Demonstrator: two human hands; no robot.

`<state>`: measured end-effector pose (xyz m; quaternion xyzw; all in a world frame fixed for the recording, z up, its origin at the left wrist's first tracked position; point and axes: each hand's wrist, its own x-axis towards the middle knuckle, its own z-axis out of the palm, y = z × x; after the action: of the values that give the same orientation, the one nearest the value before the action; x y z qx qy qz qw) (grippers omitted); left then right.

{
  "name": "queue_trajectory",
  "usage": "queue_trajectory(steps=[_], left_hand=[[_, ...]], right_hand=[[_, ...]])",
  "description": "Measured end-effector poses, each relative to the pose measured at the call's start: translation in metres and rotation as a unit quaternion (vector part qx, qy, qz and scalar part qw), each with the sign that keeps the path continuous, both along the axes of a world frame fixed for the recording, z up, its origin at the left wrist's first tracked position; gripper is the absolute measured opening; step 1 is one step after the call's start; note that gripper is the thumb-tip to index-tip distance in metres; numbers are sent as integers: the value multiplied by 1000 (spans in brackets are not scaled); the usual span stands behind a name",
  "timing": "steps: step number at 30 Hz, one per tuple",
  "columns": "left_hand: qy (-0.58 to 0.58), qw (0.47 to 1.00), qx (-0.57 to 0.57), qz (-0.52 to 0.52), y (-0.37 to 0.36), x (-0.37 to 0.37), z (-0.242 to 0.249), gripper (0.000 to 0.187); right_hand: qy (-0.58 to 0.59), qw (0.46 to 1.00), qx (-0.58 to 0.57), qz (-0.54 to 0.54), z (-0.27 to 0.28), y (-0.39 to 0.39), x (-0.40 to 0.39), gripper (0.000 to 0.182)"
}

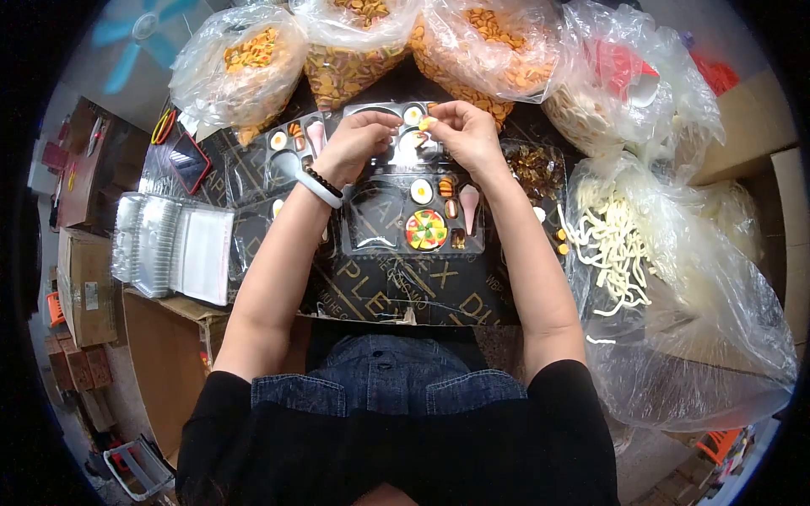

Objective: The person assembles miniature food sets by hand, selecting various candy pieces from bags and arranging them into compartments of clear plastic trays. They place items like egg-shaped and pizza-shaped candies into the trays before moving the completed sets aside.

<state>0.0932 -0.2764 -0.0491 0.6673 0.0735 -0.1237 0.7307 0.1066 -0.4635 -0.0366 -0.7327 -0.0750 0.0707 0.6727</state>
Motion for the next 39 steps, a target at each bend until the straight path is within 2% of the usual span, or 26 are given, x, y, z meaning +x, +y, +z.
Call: queue_trajectory(steps=[3,5,6,8,10,11,14,16,19,22,25,27,29,32,39], left_hand=[[-151,970,189,-13,-13,-1,-1,24],[-211,923,318,-48,-19,-2,2,25],[-283,868,408,-28,-20,2,-7,24],[-300,862,409,-25,-19,8,-20,24],[-303,855,421,-8,-19,8,-21,22],[-302,855,421,-9,-19,7,-22,22],[-293,865,407,14,-16,7,-24,22],[-249,892,377,8,-17,9,-22,23],[-243,888,390,-8,-17,9,-19,22],[-258,882,393,-29,-16,10,-19,22],[-258,887,383,-4,-19,6,-18,20],[-258,891,372,8,-19,5,-20,20],[-258,897,360,17,-18,5,-23,20],[-284,882,375,-7,-18,6,-21,21],[-250,887,388,-4,-18,11,-22,23]], right_hand=[[5,999,-38,17,-1,-7,0,15],[-102,981,-162,-17,-12,-10,2,13],[-168,959,-229,-24,-12,-10,0,12],[-320,891,-320,-36,-15,-9,-3,12],[-404,809,-426,-31,-10,-4,-11,13],[-406,789,-462,7,-9,-4,-14,13],[-371,809,-455,33,-10,-5,-15,12],[-368,809,-457,37,-10,-4,-12,13],[-379,772,-510,18,-11,1,-9,12],[-391,757,-523,19,-13,7,-5,11],[-393,759,-520,17,-12,7,-5,9],[-358,809,-465,31,-8,3,-7,9],[-357,823,-438,51,-9,-2,-1,11],[-366,798,-470,94,-2,-5,4,9],[-387,767,-508,61,-16,2,8,10]])
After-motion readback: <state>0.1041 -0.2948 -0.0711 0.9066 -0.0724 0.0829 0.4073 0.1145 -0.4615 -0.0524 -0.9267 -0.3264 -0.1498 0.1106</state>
